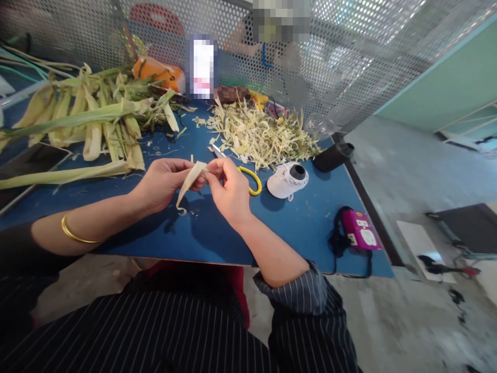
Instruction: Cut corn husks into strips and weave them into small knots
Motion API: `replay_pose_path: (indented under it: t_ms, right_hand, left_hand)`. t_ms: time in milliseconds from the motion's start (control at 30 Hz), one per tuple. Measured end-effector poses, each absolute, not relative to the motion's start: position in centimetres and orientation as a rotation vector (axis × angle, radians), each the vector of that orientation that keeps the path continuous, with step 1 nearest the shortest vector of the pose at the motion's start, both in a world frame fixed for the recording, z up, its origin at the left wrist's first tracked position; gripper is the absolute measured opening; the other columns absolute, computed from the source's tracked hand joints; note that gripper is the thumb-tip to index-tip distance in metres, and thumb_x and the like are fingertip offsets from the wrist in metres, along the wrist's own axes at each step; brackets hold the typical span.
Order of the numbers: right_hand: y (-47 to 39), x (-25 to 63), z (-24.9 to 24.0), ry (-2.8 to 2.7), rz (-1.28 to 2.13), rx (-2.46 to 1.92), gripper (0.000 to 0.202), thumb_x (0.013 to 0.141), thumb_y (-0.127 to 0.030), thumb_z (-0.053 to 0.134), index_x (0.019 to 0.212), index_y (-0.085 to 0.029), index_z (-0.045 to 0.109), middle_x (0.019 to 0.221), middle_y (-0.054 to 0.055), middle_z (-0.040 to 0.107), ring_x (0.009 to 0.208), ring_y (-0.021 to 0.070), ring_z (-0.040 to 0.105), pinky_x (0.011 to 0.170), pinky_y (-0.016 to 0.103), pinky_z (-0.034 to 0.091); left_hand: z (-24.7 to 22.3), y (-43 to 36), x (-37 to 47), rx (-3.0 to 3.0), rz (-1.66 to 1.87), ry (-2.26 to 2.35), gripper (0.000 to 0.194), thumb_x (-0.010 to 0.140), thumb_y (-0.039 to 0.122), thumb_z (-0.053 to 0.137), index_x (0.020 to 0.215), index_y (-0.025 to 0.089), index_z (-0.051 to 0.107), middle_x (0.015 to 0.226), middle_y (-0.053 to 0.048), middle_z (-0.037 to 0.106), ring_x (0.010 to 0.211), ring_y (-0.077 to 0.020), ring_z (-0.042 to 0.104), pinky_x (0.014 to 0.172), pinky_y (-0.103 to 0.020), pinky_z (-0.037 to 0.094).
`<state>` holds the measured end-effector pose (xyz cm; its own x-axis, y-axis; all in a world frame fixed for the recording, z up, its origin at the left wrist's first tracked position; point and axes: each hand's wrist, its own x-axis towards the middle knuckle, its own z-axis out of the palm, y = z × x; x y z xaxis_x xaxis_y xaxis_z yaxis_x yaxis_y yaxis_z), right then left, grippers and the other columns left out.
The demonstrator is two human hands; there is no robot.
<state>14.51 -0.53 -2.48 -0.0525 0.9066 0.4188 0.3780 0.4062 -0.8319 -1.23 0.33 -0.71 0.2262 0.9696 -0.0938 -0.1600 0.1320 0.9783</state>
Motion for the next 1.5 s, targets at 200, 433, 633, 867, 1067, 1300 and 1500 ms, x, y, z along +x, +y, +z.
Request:
replay_pose_path:
  t_ms: [200, 433, 633, 867, 1067, 1300, 1500]
  right_hand:
    - [-0.5, 14.5, -2.3, -1.634, 0.695, -1.154, 0.004, 0.084, -0.023, 0.061, 0.084, -0.02, 0.064, 0.076, -0.001, 0.067, 0.067, 0.0112, 0.061, 0.065, 0.027, 0.049]
    - [-0.5, 14.7, -1.7, -1.636, 0.649, -1.189, 0.005, 0.078, -0.016, 0.063, 0.074, -0.019, 0.062, 0.069, -0.003, 0.062, 0.062, 0.0097, 0.054, 0.061, 0.026, 0.044]
    - [-0.2, 14.8, -1.4, -1.436, 1.116, -1.107, 0.009, 0.078, -0.022, 0.065, 0.072, -0.018, 0.059, 0.061, -0.004, 0.059, 0.056, 0.0091, 0.053, 0.058, 0.026, 0.043]
    - [0.1, 14.9, -1.7, -1.289, 1.384, -0.993, 0.015, 0.074, -0.026, 0.07, 0.068, -0.017, 0.06, 0.059, -0.003, 0.059, 0.056, 0.0092, 0.055, 0.062, 0.026, 0.044]
    - [0.1, 14.7, -1.6, -1.375, 1.222, -1.115, 0.014, 0.078, -0.025, 0.067, 0.069, -0.017, 0.059, 0.058, -0.004, 0.058, 0.054, 0.0092, 0.053, 0.06, 0.026, 0.045]
    - [-0.1, 15.3, -1.6, -1.747, 0.484, -0.994, 0.008, 0.083, -0.024, 0.065, 0.091, -0.024, 0.062, 0.093, 0.001, 0.062, 0.08, 0.0134, 0.059, 0.079, 0.033, 0.048]
    - [0.1, 15.7, -1.8, -1.898, 0.27, -0.933, 0.008, 0.089, -0.028, 0.059, 0.087, -0.029, 0.066, 0.09, 0.002, 0.059, 0.086, 0.017, 0.057, 0.08, 0.037, 0.047]
  left_hand:
    - [-0.9, 0.4, -1.3, 1.083, 1.025, 0.963, 0.015, 0.068, 0.025, 0.077, 0.076, 0.013, 0.074, 0.066, -0.004, 0.07, 0.059, -0.0107, 0.063, 0.062, -0.023, 0.052]
    - [-1.3, 0.5, -1.5, 1.169, 1.014, 1.026, 0.018, 0.064, 0.027, 0.081, 0.071, 0.014, 0.07, 0.062, -0.002, 0.067, 0.054, -0.0098, 0.059, 0.052, -0.02, 0.046]
    - [-0.6, 0.4, -1.4, 1.172, 0.999, 1.029, 0.02, 0.066, 0.031, 0.08, 0.07, 0.014, 0.07, 0.064, -0.002, 0.068, 0.057, -0.0105, 0.061, 0.055, -0.02, 0.047]
    - [-0.9, 0.7, -1.6, 1.126, 0.92, 0.942, 0.023, 0.073, 0.036, 0.076, 0.079, 0.013, 0.072, 0.069, -0.004, 0.069, 0.063, -0.0113, 0.063, 0.062, -0.022, 0.05]
    - [-0.5, 0.4, -1.4, 1.164, 1.019, 1.055, 0.019, 0.066, 0.028, 0.08, 0.076, 0.014, 0.071, 0.069, -0.002, 0.068, 0.061, -0.0098, 0.061, 0.058, -0.02, 0.05]
    - [-0.2, 0.8, -1.5, 0.883, 1.002, 0.995, 0.014, 0.066, 0.02, 0.078, 0.073, 0.011, 0.07, 0.068, -0.003, 0.067, 0.054, -0.0072, 0.058, 0.053, -0.018, 0.05]
    - [-0.1, 1.0, -1.7, 0.737, 0.914, 0.964, 0.002, 0.073, 0.014, 0.069, 0.073, 0.012, 0.071, 0.07, -0.005, 0.068, 0.054, -0.0078, 0.059, 0.052, -0.018, 0.052]
